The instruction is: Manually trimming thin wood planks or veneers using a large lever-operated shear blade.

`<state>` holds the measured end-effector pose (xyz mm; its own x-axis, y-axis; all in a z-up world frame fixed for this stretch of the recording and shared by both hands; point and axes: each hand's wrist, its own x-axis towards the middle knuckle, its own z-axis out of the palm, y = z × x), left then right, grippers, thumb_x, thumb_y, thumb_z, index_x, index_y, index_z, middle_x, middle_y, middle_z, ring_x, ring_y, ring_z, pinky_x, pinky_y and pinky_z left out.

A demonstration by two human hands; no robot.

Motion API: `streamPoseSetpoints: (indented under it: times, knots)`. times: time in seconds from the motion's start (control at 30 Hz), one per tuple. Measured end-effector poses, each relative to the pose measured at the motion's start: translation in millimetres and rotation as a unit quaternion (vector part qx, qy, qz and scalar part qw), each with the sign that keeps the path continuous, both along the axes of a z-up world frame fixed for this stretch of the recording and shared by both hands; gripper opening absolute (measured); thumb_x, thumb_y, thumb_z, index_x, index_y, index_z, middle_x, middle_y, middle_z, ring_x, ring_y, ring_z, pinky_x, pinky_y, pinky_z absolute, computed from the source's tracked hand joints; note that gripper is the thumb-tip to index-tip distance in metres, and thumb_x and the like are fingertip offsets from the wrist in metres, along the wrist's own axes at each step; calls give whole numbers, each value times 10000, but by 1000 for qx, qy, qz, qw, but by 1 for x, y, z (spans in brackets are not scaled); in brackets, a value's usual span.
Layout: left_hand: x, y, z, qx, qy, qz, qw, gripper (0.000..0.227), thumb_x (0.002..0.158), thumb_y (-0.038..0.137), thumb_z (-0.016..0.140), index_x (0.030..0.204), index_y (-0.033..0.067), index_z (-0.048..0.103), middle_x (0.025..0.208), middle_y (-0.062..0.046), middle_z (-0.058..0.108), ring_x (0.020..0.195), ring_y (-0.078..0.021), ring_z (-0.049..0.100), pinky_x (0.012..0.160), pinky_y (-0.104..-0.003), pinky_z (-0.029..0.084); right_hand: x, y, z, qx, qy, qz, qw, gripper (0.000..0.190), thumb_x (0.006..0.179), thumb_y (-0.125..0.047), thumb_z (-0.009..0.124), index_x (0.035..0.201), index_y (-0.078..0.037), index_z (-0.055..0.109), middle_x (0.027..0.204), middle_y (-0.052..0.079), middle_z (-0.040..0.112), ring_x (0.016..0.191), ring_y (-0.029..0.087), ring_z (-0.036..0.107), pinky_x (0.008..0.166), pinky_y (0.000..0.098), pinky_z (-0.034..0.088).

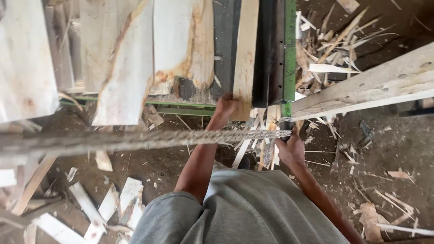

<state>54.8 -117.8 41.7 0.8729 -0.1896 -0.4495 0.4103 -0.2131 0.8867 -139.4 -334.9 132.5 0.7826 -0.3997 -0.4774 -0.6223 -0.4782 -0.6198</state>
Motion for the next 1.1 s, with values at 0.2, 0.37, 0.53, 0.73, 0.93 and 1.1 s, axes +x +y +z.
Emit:
streamPoseSetpoints:
  times: [0.2, 0.37, 0.53, 0.73, 0.93, 1.1]
  knots:
    - [-62, 11, 7, -174, 38, -1, 984, 192, 979, 40, 619, 1159, -27, 625, 993, -187, 721, 810, -232, 690, 726, -337, 614, -4, 2, 15, 44, -14, -11, 999, 695, 850, -220, 678, 1419, 35, 370, 903, 213, 705, 588, 281, 693, 485, 382, 599]
    - [-121, 21, -20, -189, -96, 157, 965, 359, 974, 53, 606, 1312, -29, 521, 1138, -196, 670, 970, -247, 648, 843, -371, 572, -11, -9, 32, 39, -8, 20, 999, 699, 884, -241, 679, 1415, 103, 381, 871, 210, 707, 608, 254, 689, 471, 400, 558]
    - [-173, 52, 46, -58, -59, 251, 964, 444, 1045, 136, 580, 1453, 22, 448, 1224, -180, 668, 1057, -232, 659, 892, -372, 552, -1, -15, 72, 151, -131, -2, 980, 535, 900, -38, 713, 1349, 64, 440, 840, 111, 623, 535, 182, 596, 400, 295, 497]
    - [-191, 145, 117, -182, -69, 438, 877, 374, 1017, 108, 549, 1385, 69, 495, 1226, -143, 654, 1043, -212, 671, 892, -393, 639, 1, -20, 85, -10, -43, -34, 998, 484, 987, -184, 762, 1329, 9, 480, 825, 192, 658, 530, 227, 607, 325, 332, 383]
    - [-132, 387, 238, 55, -337, 471, 814, 692, 1028, 399, 537, 1587, 151, 213, 1156, -97, 696, 528, -151, 456, 424, -296, 471, 19, -107, -79, 64, 1, -35, 997, 272, 1086, -296, 703, 1005, -57, 599, 728, 137, 600, 506, 215, 591, 352, 401, 467]
    - [-112, 322, 254, 148, -342, 334, 866, 719, 1079, 641, 289, 1560, 134, 459, 1635, -137, 283, 1309, -233, 575, 810, -327, 665, -7, -7, 77, 163, -162, -83, 970, 455, 919, -107, 772, 1316, -19, 570, 844, 83, 663, 550, 141, 607, 401, 287, 474]
